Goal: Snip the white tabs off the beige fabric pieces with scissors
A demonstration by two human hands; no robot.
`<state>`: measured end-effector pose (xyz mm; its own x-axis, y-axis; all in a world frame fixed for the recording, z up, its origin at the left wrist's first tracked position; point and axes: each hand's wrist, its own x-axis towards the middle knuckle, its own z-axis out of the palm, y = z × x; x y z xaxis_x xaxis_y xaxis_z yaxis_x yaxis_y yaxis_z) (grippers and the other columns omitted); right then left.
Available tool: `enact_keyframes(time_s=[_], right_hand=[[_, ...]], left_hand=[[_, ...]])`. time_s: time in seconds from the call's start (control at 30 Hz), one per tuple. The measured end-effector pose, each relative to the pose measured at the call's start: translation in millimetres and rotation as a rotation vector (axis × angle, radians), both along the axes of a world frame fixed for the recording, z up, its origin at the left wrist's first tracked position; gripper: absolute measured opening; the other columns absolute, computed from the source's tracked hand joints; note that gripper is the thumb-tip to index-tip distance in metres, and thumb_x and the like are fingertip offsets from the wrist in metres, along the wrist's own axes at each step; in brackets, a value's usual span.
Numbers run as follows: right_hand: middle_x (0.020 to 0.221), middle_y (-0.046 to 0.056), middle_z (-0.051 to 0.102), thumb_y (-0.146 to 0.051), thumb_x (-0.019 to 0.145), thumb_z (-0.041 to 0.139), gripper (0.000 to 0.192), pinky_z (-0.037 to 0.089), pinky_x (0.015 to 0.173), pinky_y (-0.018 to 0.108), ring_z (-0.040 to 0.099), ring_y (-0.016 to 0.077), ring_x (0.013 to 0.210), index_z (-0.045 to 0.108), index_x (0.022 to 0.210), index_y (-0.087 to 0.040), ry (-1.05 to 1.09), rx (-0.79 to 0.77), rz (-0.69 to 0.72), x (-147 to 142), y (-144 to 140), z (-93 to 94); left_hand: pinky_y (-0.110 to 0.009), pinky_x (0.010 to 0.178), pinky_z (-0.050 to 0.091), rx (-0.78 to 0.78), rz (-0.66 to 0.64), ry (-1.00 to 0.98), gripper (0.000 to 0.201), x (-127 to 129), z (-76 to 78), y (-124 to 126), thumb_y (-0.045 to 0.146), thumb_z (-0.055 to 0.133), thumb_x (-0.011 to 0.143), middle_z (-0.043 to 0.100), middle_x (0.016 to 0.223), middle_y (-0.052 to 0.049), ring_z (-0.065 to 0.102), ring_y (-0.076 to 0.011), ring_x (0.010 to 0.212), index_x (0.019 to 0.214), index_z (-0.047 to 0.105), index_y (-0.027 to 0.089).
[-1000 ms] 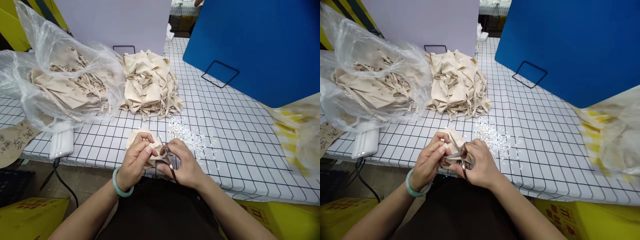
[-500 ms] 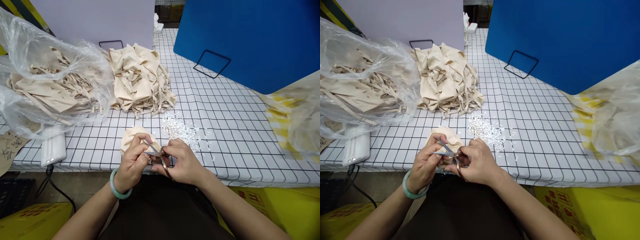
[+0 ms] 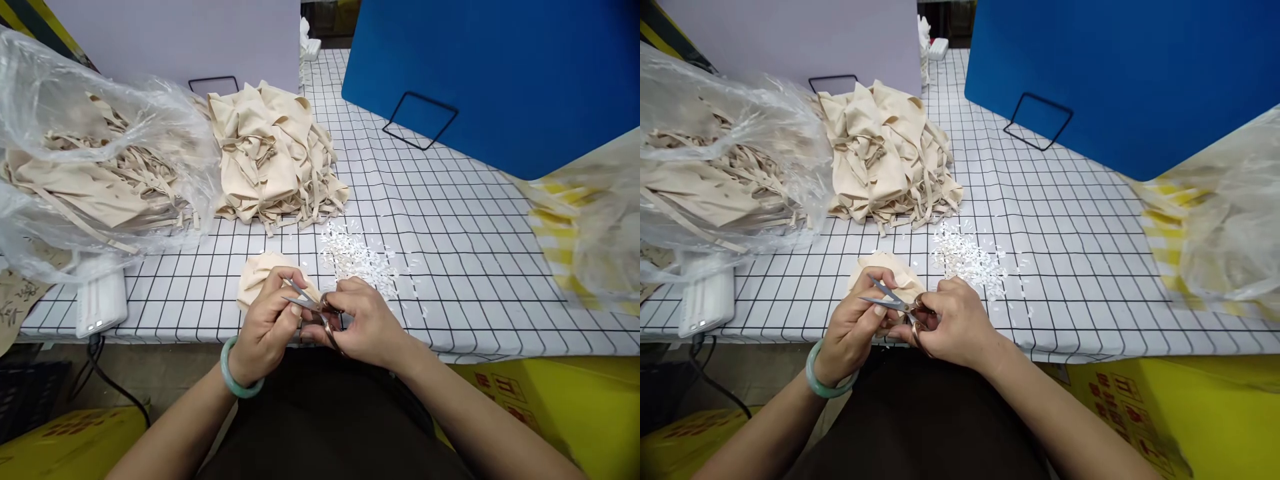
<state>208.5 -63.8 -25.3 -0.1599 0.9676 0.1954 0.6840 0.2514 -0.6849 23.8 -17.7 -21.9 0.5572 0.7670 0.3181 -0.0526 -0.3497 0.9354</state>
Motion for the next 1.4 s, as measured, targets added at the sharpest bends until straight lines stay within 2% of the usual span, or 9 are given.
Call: enact_keyframes(time_s=[0.57,0.73,0.8,0.93,1.0,1.1,1.23,1.33,1.4], right_hand=[[0.051,-0.001,0.046,-0.063,0.085,0.064,0.058,0.036,0.054,0.027,0.043,0.0119,0.051,0.050,0.049,-0.020,-0.078,-0.009,-0.399,42.3,-36.7,-35.0],[0.077,0.007,0.064,-0.073,0.071,0.071,0.053,0.042,0.058,0.033,0.059,0.0256,0.074,0.064,0.081,-0.021,-0.219,-0.139,-0.561,85.7,-33.9,-17.7],[0.098,0.013,0.066,-0.070,0.068,0.075,0.061,0.047,0.069,0.042,0.060,0.0350,0.095,0.061,0.101,-0.021,-0.273,-0.118,-0.601,97.5,-29.4,-5.5],[0.098,0.011,0.065,-0.051,0.080,0.074,0.040,0.052,0.072,0.044,0.062,0.0299,0.089,0.057,0.103,-0.022,-0.007,-0.207,-0.409,67.0,-17.3,-1.9],[0.097,0.008,0.066,-0.037,0.079,0.076,0.037,0.055,0.068,0.041,0.064,0.0251,0.081,0.055,0.106,-0.024,0.159,-0.282,-0.185,27.3,-12.4,-11.8],[0.090,0.005,0.064,-0.008,0.073,0.066,0.027,0.053,0.061,0.033,0.062,0.0211,0.076,0.053,0.092,-0.023,0.180,-0.225,0.024,-28.2,0.1,-24.8],[0.075,0.000,0.056,-0.007,0.074,0.055,0.019,0.046,0.052,0.027,0.054,0.0152,0.063,0.045,0.076,-0.023,0.323,-0.077,0.025,-47.0,48.9,2.5],[0.079,0.001,0.060,-0.014,0.077,0.056,0.011,0.047,0.052,0.027,0.056,0.0162,0.066,0.051,0.082,-0.023,0.465,0.044,-0.036,-29.3,115.9,55.7],[0.076,0.000,0.060,-0.018,0.076,0.059,0.010,0.046,0.054,0.028,0.056,0.0168,0.065,0.053,0.084,-0.023,0.419,0.125,-0.192,-14.7,171.5,85.4]], left_hand=[[-0.032,0.088,0.048,-0.006,-0.214,0.162,0.032,57.8,-5.1,8.0,0.026,0.042,0.102,0.054,0.099,-0.010,0.051,-0.0218,0.109,0.081,0.063,0.016],[-0.033,0.087,0.049,0.045,-0.166,0.253,0.034,21.2,19.1,21.8,0.026,0.042,0.102,0.058,0.098,-0.009,0.055,-0.0220,0.105,0.074,0.061,0.018],[-0.036,0.090,0.049,0.139,0.013,0.366,0.031,-10.9,27.4,30.0,0.028,0.048,0.099,0.060,0.102,-0.009,0.057,-0.0234,0.105,0.071,0.057,0.018],[-0.055,0.104,0.042,0.313,0.453,0.719,0.034,-58.2,12.2,29.0,0.044,0.074,0.079,0.055,0.124,-0.014,0.050,-0.0358,0.122,0.097,0.061,0.018],[-0.056,0.103,0.045,0.215,0.339,0.799,0.056,-62.5,-3.5,19.4,0.040,0.077,0.075,0.054,0.130,-0.015,0.050,-0.0363,0.123,0.123,0.057,0.019],[-0.040,0.088,0.053,0.027,0.091,0.711,0.030,-55.7,-12.1,10.4,0.022,0.060,0.087,0.064,0.109,-0.008,0.063,-0.0250,0.101,0.117,0.061,0.023],[-0.031,0.070,0.052,0.024,0.151,0.498,0.013,-45.1,23.0,41.0,0.015,0.054,0.090,0.062,0.085,-0.003,0.061,-0.0184,0.079,0.085,0.065,0.020],[-0.033,0.070,0.055,0.215,0.290,0.400,0.015,-26.1,71.1,103.5,0.017,0.052,0.093,0.064,0.093,-0.007,0.061,-0.0194,0.081,0.092,0.066,0.020],[-0.039,0.080,0.058,0.295,0.459,0.522,0.021,-4.7,95.4,156.3,0.019,0.050,0.095,0.064,0.109,-0.011,0.063,-0.0231,0.096,0.105,0.068,0.020]])
